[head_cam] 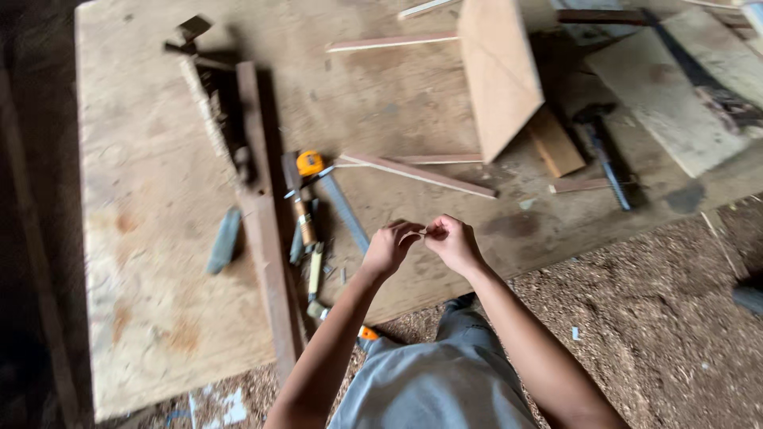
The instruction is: The person assembles a small wooden stool by attaching thin wooden strips to a larger wooden frame using a hammer and nails. They position the strips, hammer nails into place, and then place a flat wooden board on top of the assembled frame.
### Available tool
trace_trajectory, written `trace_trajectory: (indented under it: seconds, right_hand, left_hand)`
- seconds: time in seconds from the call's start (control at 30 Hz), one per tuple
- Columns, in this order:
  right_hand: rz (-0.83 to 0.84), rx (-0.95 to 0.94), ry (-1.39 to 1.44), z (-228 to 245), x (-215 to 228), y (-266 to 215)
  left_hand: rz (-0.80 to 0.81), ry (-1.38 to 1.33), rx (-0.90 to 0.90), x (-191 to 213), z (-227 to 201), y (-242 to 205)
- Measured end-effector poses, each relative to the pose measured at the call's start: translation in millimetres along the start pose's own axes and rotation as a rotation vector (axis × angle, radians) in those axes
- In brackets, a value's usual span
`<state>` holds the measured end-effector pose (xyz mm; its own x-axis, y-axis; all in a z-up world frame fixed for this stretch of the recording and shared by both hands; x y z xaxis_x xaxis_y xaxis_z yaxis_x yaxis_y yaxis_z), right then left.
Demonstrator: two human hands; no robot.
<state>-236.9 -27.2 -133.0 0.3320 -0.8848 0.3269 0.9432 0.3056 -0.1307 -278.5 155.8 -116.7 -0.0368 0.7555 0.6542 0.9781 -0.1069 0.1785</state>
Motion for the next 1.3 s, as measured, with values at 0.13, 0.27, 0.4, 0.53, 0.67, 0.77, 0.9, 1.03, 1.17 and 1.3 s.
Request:
trace_trajectory:
  seconds: [0.13,0.27,0.4,0.53,0.67,0.77,0.9,1.03,1.17,1.3]
  right_hand:
    - [-0.040,-0.103,0.399,-31.2,45.7,15.0]
    - [-0.017,-0.134,0.557,-69.5,76.3,36.9]
    - [-0.044,-0.098,0.614,-104.4,107.2,68.4]
    - [-0.017,-0.100,0.621,-146.0,149.0,106.0]
    - [0.028,-0.112,0.550,-179.4,166.5,134.6]
    - [0.025,-0.057,0.572,-189.1,184.7,148.8]
    - [-0.026,0.019,0.388,-169.7,202.0,158.3]
    - [-0.067,-0.043,0.266,-141.1,220.4,130.9]
    - [-0.133,0.021,0.308,-100.3,233.0,121.9]
    - [-0.205,0.086,0.314,-65.6,239.7,117.8]
  left_hand:
    - [-0.053,-0.054,0.020,-38.2,-22.6,28.7]
    - [-0.063,-0.059,0.080,-71.1,-35.2,67.0]
    - [-0.063,-0.008,0.155,-105.1,-42.0,97.7]
    - [0.061,0.310,0.146,-139.6,-24.1,135.2]
    - [0.221,0.666,0.048,-177.4,5.6,164.7]
    - [0.333,0.669,0.084,-202.5,22.9,171.7]
    - [0.324,0.733,-0.027,-207.8,41.1,176.6]
    - [0.258,0.712,-0.250,-206.1,46.9,167.8]
    - [0.280,0.632,-0.355,-185.5,27.6,186.5]
    - [0.063,0.523,-0.457,-146.5,-13.9,205.4]
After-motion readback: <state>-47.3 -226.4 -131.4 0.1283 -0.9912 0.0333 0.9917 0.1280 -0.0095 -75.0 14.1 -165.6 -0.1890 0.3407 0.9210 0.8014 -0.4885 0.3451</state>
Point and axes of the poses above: each hand's wrist, its own y-axis towards the middle knuckle, its own x-axis out of the back of the hand, z = x × y, the point moved 1 cm from there along y, towards the middle knuckle, and after that the axes turned 8 degrees about y, right-handed, at the moved point
